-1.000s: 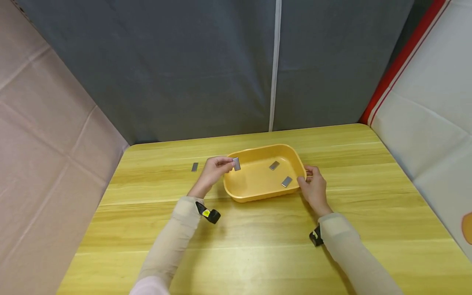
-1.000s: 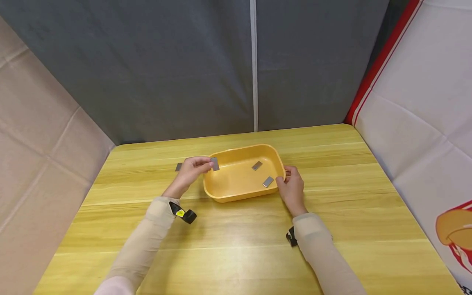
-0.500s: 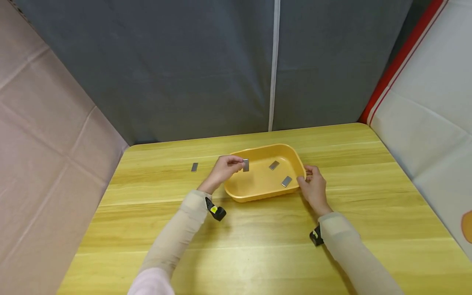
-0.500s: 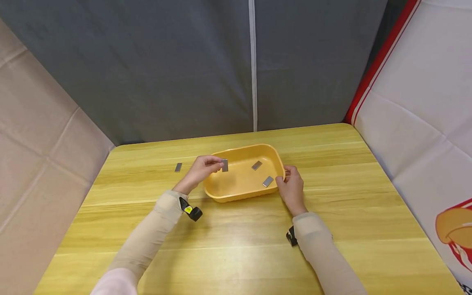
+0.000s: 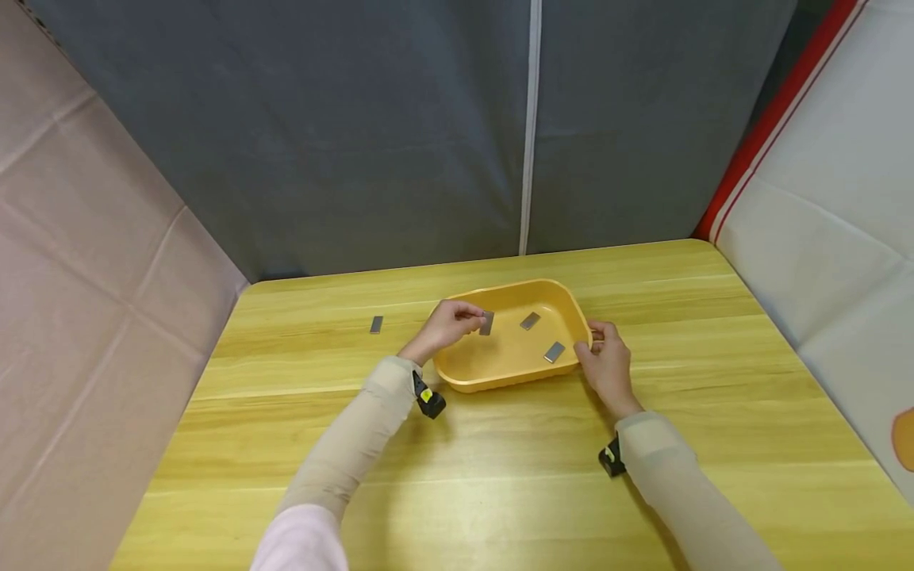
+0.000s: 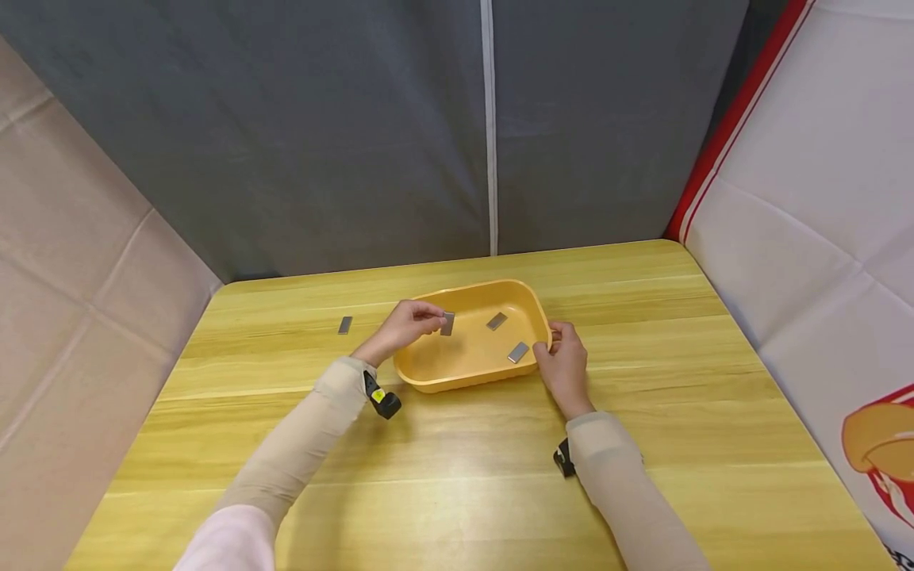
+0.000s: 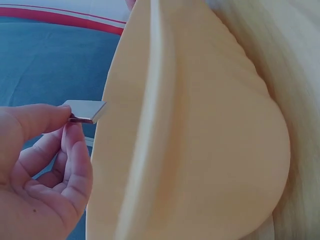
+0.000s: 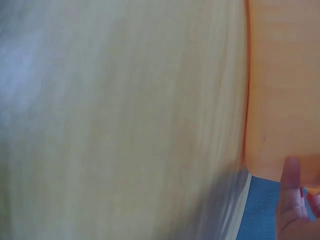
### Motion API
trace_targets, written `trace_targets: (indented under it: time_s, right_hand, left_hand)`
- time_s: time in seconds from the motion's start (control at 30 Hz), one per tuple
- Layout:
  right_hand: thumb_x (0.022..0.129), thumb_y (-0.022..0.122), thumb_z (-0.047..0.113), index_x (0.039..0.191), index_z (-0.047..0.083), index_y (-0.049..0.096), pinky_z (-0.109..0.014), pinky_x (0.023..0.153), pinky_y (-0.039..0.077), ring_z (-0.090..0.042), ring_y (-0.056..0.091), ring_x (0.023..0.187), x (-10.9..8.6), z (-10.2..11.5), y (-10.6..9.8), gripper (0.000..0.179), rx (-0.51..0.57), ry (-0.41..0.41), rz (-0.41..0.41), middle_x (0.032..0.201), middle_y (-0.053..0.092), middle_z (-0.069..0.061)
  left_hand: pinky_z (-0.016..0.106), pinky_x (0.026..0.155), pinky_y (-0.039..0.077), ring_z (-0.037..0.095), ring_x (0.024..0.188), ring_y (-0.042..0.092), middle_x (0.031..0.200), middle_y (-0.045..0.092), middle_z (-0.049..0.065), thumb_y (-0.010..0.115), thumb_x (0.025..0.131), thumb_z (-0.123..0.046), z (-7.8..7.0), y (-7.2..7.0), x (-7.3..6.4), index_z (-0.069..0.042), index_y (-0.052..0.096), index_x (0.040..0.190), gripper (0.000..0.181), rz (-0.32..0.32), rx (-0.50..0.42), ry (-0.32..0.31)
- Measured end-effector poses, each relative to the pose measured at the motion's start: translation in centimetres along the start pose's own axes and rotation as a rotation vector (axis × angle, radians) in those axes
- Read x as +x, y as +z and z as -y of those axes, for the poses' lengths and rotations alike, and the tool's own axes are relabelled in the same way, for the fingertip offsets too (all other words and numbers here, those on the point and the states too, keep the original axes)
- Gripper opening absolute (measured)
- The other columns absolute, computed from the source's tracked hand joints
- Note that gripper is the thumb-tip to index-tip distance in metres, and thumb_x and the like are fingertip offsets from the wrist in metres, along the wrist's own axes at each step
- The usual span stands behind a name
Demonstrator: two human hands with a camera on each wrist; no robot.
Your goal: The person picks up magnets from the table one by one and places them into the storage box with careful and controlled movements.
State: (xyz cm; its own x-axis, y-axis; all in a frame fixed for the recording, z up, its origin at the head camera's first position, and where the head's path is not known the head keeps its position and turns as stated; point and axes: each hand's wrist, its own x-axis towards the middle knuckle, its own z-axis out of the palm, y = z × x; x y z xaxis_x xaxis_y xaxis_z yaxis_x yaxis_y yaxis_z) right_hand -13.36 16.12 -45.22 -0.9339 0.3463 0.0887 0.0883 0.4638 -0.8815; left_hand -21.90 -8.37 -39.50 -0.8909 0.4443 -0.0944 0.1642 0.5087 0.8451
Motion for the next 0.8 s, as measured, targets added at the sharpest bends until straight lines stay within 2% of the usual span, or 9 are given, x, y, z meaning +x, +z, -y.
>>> trace_targets:
  time_s: [0.4, 0.5, 0.8]
  right_hand:
    - [0.082, 0.050, 0.006, 0.120, -0.004, 0.044, -0.016, 0.058, 0.042, -0.026, 0.054, 0.084, -0.1, -0.1, 0.1, 0.040, -0.006, 0.003, 0.007, 0.103, 0.054, -0.019]
    - [0.081, 0.050, 0.006, 0.119, -0.004, 0.044, -0.016, 0.059, 0.042, -0.026, 0.055, 0.084, -0.1, 0.0, 0.1, 0.040, -0.006, 0.004, 0.004, 0.103, 0.054, -0.019]
    - [0.081, 0.051, 0.005, 0.119, -0.005, 0.045, -0.016, 0.061, 0.041, -0.026, 0.055, 0.084, -0.1, 0.0, 0.0, 0.040, -0.005, -0.004, -0.003, 0.103, 0.054, -0.019]
  left_hand:
    - [0.023, 0.065, 0.047, 0.014, 0.074, 0.055, 0.091, 0.063, 0.010, 0.058, 0.086, -0.011, 0.6, 0.1, 0.9, 0.002, 0.065, 0.095, 0.018, 0.091, 0.157, 0.000]
    - [0.023, 0.066, 0.047, 0.013, 0.075, 0.056, 0.091, 0.063, 0.009, 0.058, 0.086, -0.012, 0.6, 0.1, 1.1, 0.000, 0.066, 0.095, 0.017, 0.104, 0.157, -0.021]
    - [0.032, 0.073, 0.049, 0.013, 0.072, 0.058, 0.088, 0.065, 0.011, 0.060, 0.084, -0.009, 0.6, 0.8, 1.8, 0.003, 0.065, 0.096, 0.018, 0.182, 0.054, -0.075]
